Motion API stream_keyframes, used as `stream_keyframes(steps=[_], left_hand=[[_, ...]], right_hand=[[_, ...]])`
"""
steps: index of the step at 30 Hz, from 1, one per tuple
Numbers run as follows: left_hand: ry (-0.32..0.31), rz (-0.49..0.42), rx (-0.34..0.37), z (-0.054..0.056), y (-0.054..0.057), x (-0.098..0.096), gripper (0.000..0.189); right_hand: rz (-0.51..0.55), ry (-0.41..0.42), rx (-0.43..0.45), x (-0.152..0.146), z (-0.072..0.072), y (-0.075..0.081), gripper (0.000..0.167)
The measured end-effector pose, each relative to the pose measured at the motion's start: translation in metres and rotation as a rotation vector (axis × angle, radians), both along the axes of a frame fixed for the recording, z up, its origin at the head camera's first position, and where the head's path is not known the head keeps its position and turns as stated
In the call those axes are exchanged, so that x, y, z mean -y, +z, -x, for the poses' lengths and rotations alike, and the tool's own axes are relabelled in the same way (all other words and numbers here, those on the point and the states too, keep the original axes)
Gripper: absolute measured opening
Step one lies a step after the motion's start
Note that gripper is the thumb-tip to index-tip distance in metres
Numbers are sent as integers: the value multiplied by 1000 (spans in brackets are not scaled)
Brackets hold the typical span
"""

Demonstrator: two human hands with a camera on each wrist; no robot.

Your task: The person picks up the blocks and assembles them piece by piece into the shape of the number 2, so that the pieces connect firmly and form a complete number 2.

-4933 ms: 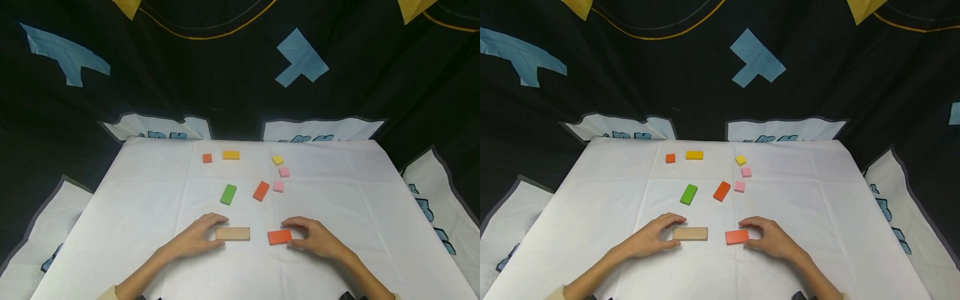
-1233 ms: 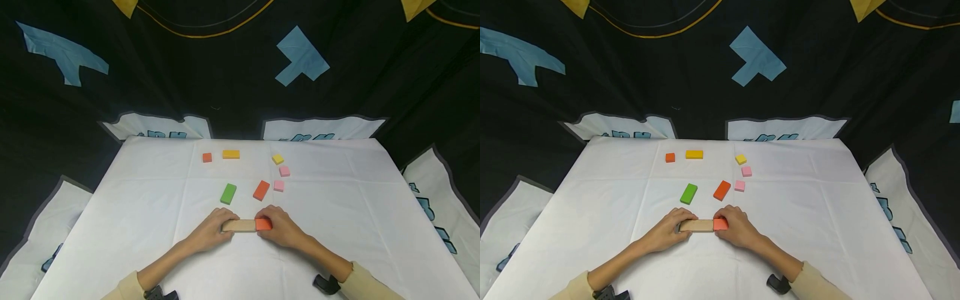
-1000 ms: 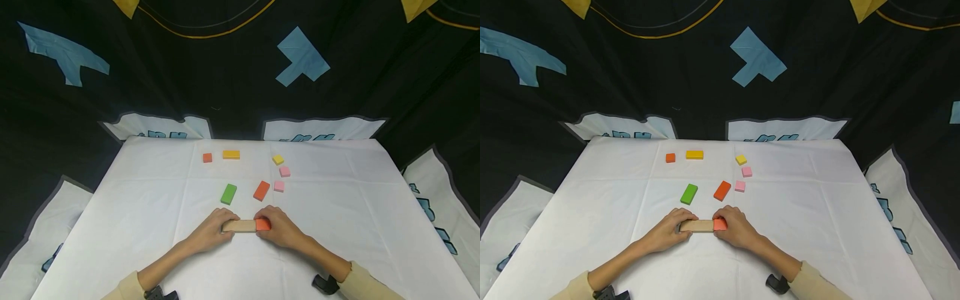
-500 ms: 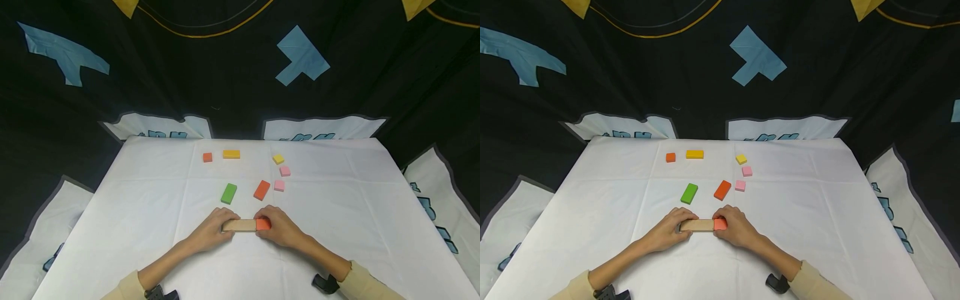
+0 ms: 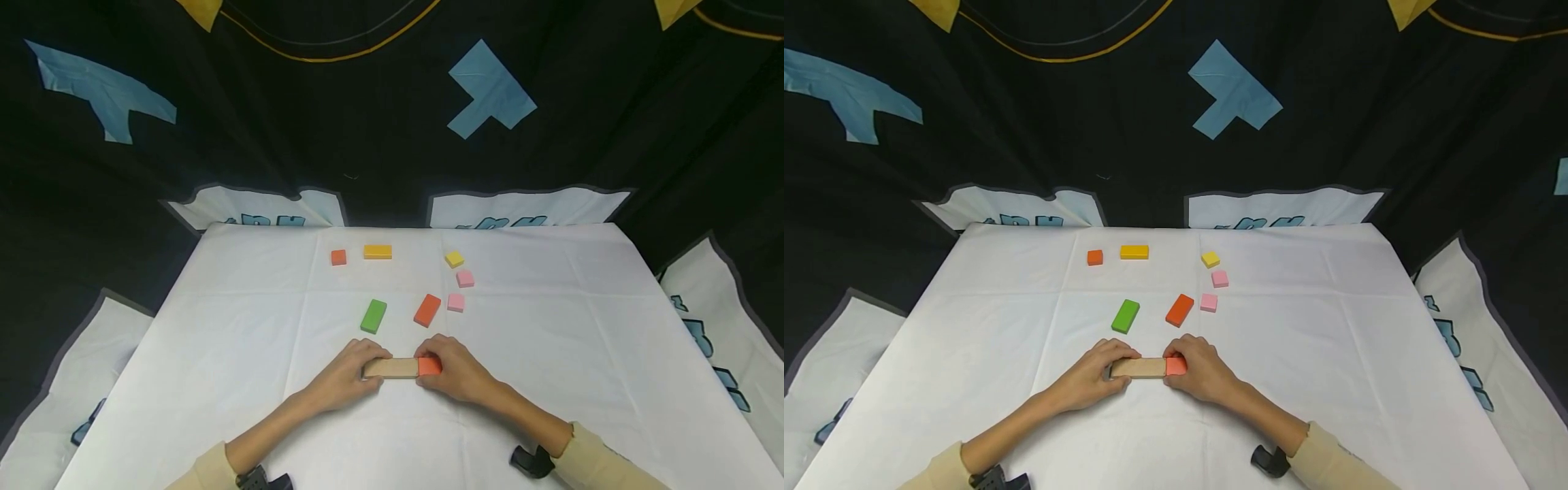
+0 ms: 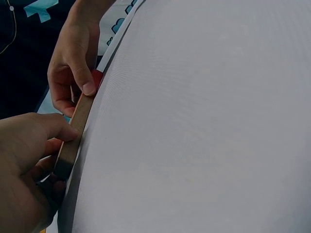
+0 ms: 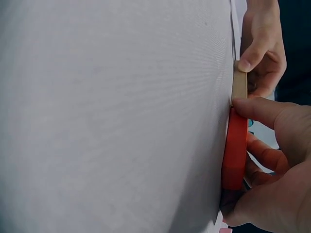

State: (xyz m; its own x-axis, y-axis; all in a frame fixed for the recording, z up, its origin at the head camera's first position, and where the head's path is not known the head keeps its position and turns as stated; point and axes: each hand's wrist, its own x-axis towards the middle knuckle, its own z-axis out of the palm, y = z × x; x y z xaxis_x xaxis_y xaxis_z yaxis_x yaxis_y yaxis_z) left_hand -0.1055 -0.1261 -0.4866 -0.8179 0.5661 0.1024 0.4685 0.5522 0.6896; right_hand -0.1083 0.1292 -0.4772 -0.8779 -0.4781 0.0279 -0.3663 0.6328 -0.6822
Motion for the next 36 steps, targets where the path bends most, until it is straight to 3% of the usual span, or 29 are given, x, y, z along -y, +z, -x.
stream_keyframes(steps=[6, 9, 13, 16, 21, 26, 31, 36], left_hand=[[-7, 7, -7, 1, 2, 0, 40], [33, 6, -7, 4, 7, 3, 43], [128, -49, -4, 17, 17, 12, 47], [148, -92, -10, 33, 23, 20, 54], [87, -57, 38, 61, 26, 31, 66], [0, 18, 116, 85, 19, 40, 72], [-62, 34, 173, 101, 11, 44, 74], [-84, 73, 202, 108, 8, 43, 74]], right_hand=[[-15, -8, -2, 0, 0, 1, 27], [-20, -15, -3, 0, 0, 2, 27], [-24, -19, 0, 0, -1, 2, 28], [-24, -20, 0, 0, -1, 2, 28], [-38, -22, -10, 1, -1, 2, 29], [-15, -10, 8, 1, -1, 3, 28], [-6, 3, 13, 0, -1, 2, 27], [-7, 3, 13, 0, 0, 0, 27]])
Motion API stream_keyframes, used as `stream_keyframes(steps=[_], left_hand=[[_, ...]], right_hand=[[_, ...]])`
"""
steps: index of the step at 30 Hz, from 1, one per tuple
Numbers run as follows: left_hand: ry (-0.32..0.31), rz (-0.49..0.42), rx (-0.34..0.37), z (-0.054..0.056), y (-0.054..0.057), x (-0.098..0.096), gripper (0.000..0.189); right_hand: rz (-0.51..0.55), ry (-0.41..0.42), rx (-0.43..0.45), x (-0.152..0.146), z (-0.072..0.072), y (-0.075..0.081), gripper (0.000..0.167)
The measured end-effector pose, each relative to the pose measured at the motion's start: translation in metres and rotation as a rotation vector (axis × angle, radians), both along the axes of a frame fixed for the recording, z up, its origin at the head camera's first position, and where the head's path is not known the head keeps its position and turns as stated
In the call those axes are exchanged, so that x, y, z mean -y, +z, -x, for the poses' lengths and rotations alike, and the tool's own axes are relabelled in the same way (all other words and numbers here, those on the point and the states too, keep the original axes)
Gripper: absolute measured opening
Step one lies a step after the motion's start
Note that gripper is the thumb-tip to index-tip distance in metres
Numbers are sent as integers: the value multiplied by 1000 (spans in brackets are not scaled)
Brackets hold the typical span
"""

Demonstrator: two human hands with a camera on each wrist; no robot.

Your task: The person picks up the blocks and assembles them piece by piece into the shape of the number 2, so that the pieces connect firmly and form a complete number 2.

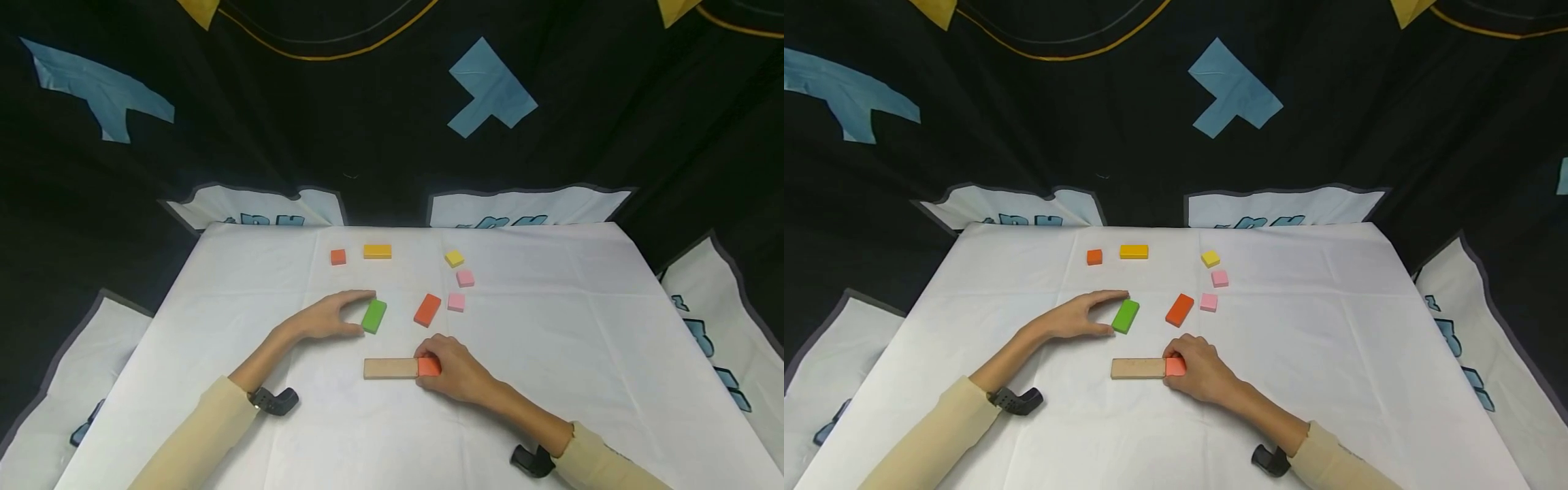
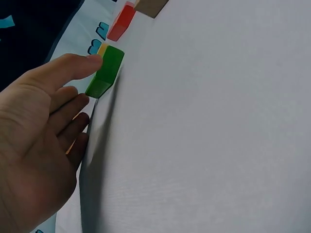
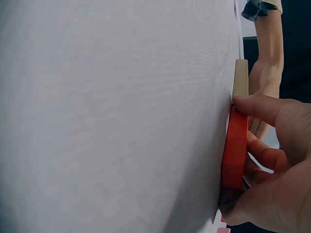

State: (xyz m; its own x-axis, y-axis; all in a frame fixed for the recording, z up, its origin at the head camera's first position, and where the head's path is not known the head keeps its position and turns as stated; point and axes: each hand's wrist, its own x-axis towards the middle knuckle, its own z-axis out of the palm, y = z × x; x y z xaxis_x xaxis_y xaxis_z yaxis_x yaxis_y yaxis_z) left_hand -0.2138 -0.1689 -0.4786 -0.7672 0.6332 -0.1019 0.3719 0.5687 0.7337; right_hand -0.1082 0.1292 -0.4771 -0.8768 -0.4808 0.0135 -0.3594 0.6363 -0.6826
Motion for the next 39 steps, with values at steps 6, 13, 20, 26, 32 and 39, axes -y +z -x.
stream_keyframes(steps=[6, 13, 20, 26, 32, 39], left_hand=[[-14, 53, -1, 4, -1, -2, 70], [10, 42, 8, 3, 2, -5, 67], [21, 38, 1, -1, 3, -7, 67], [-1, 11, 10, -6, 5, -11, 67], [-33, 16, 33, -12, 5, -17, 66], [-56, 30, 52, -18, 5, -23, 64]], right_hand=[[-5, -10, 12, 0, -1, 0, 27], [-5, -12, 23, 1, 0, 3, 28], [-6, -1, 15, 1, 0, 5, 28], [-5, 4, 10, 1, 1, 5, 29], [-16, 7, 19, 1, 1, 4, 29], [-20, 6, 18, 1, 1, 2, 29]])
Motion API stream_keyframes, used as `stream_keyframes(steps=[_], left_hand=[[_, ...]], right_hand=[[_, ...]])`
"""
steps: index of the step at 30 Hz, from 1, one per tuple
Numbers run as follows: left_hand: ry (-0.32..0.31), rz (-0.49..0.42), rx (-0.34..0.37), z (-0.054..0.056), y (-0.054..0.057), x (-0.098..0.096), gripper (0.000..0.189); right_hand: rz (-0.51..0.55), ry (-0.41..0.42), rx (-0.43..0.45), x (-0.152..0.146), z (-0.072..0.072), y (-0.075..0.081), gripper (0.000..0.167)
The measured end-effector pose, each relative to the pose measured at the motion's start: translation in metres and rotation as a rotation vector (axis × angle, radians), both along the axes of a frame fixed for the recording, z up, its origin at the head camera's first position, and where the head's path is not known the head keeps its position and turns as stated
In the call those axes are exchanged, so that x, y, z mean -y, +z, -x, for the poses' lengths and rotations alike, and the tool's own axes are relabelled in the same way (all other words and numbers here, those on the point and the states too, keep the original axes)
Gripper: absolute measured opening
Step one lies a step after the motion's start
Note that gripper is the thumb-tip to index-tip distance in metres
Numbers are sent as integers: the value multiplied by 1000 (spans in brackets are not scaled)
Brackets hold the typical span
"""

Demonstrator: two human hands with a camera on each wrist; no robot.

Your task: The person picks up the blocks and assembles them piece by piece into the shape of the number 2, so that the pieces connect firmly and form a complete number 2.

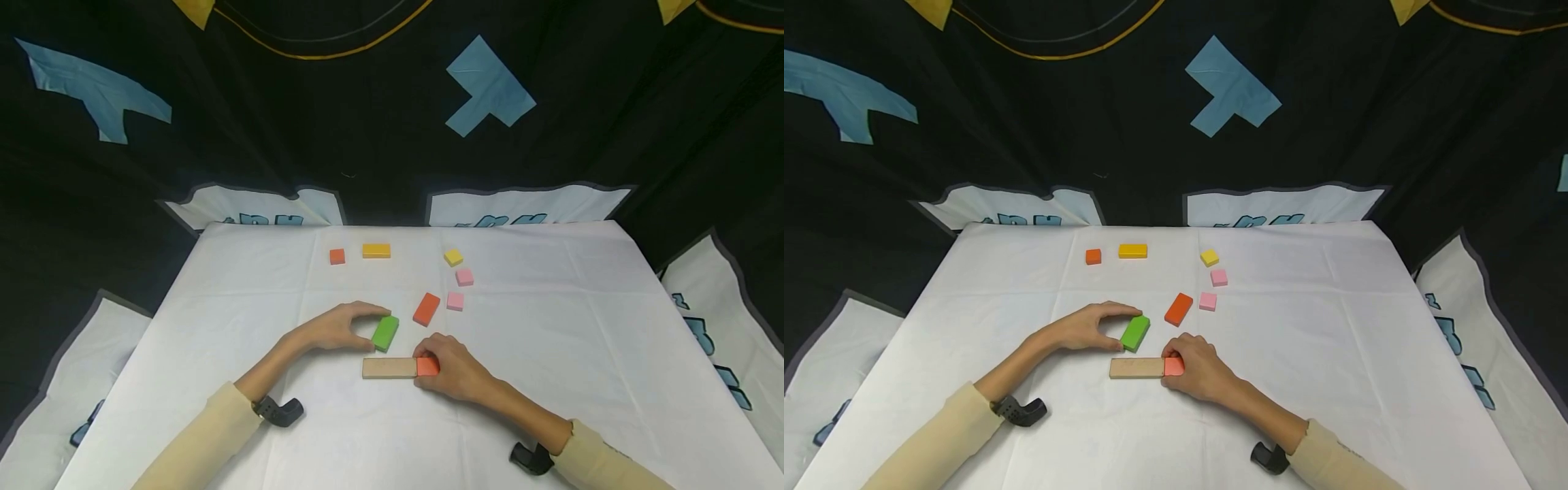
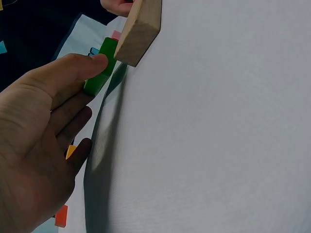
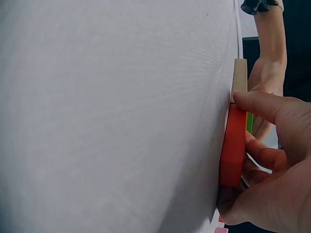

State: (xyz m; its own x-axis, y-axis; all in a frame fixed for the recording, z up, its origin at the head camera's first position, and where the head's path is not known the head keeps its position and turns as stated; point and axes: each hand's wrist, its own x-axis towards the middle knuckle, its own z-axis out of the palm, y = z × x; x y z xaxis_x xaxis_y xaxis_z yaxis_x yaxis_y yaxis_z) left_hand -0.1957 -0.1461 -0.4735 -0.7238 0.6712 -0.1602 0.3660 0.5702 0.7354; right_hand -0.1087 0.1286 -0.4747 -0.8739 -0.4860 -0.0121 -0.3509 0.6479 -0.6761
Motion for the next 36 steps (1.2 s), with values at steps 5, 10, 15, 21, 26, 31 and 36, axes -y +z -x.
stream_keyframes(steps=[5, 10, 15, 21, 26, 31, 36], left_hand=[[-20, 6, -4, -3, 1, -2, 64], [-34, 5, -1, -4, 3, -3, 64], [-41, 11, -3, -5, 2, -3, 64], [-49, 15, -4, -7, 1, -4, 63], [-61, 27, -17, -8, -1, -4, 63], [-75, 29, -33, -8, 0, -4, 62], [-80, 21, -34, -9, 1, -3, 62]], right_hand=[[5, -3, -1, 0, 1, 1, 29], [10, -5, -2, 1, 1, 1, 29], [9, 0, -3, 0, 1, 1, 28], [4, 2, 10, 1, 0, 3, 27], [3, 0, 11, 2, 0, 3, 27], [1, -7, 19, 2, -1, 2, 27], [8, -1, 12, 2, 0, 1, 26]])
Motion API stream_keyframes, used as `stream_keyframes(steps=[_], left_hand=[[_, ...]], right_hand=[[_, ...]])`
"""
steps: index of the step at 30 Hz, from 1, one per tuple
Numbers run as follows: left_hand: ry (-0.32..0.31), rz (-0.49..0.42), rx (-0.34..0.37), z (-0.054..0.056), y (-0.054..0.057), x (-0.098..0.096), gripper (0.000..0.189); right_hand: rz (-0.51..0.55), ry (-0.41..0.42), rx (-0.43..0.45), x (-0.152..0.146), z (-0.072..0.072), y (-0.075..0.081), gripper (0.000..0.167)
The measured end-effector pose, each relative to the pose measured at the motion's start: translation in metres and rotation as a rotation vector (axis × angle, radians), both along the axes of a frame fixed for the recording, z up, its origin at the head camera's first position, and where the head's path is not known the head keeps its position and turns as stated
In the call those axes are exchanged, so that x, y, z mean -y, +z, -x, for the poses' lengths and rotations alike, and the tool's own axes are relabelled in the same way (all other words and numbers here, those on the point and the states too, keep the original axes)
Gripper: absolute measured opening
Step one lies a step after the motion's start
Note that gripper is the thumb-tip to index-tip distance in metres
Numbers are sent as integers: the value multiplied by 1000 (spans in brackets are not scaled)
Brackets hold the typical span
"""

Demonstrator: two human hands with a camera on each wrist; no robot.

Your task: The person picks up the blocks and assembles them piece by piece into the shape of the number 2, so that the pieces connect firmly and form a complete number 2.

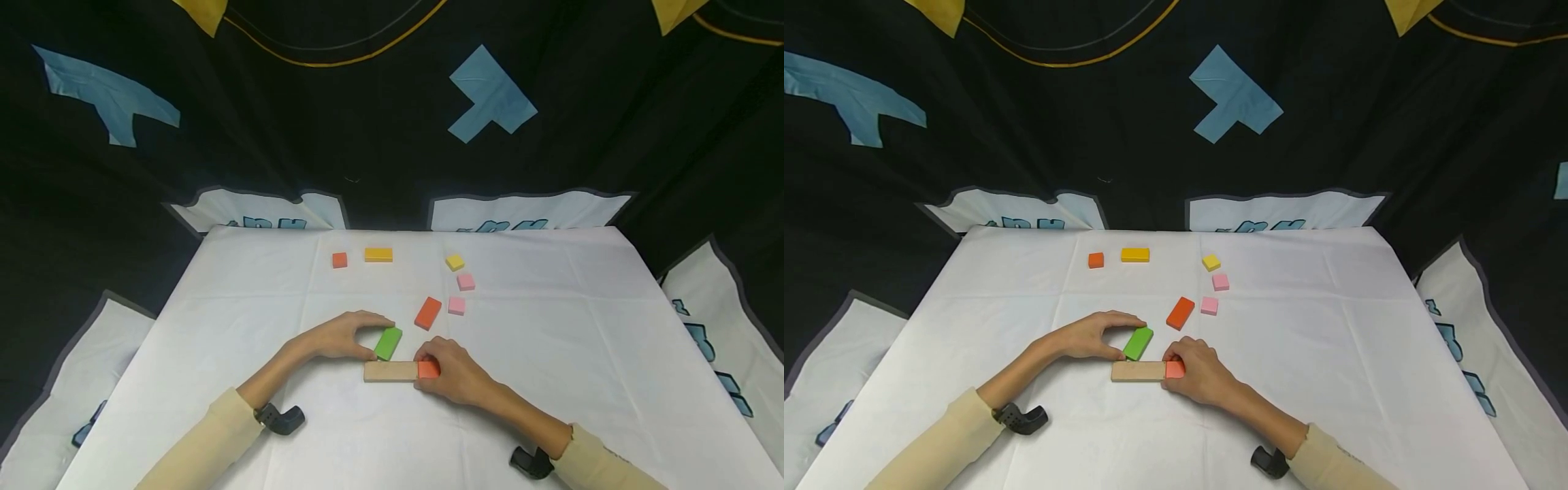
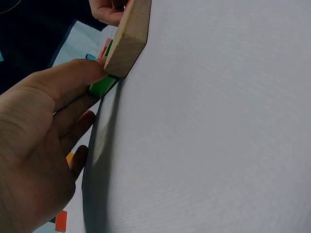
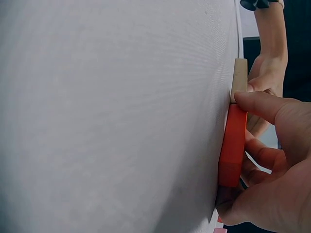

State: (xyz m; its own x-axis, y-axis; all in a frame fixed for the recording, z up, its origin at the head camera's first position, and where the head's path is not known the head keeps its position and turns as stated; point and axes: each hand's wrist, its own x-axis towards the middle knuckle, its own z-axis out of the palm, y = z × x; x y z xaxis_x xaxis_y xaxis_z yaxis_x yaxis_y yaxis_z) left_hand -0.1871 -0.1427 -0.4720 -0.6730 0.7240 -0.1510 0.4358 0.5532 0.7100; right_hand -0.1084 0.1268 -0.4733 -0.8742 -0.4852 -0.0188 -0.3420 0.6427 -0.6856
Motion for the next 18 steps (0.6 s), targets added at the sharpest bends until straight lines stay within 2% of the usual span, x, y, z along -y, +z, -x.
stream_keyframes(steps=[18], left_hand=[[11, -3, 14, -1, -1, -1, 63]], right_hand=[[-8, -11, 14, 0, 1, 0, 26]])
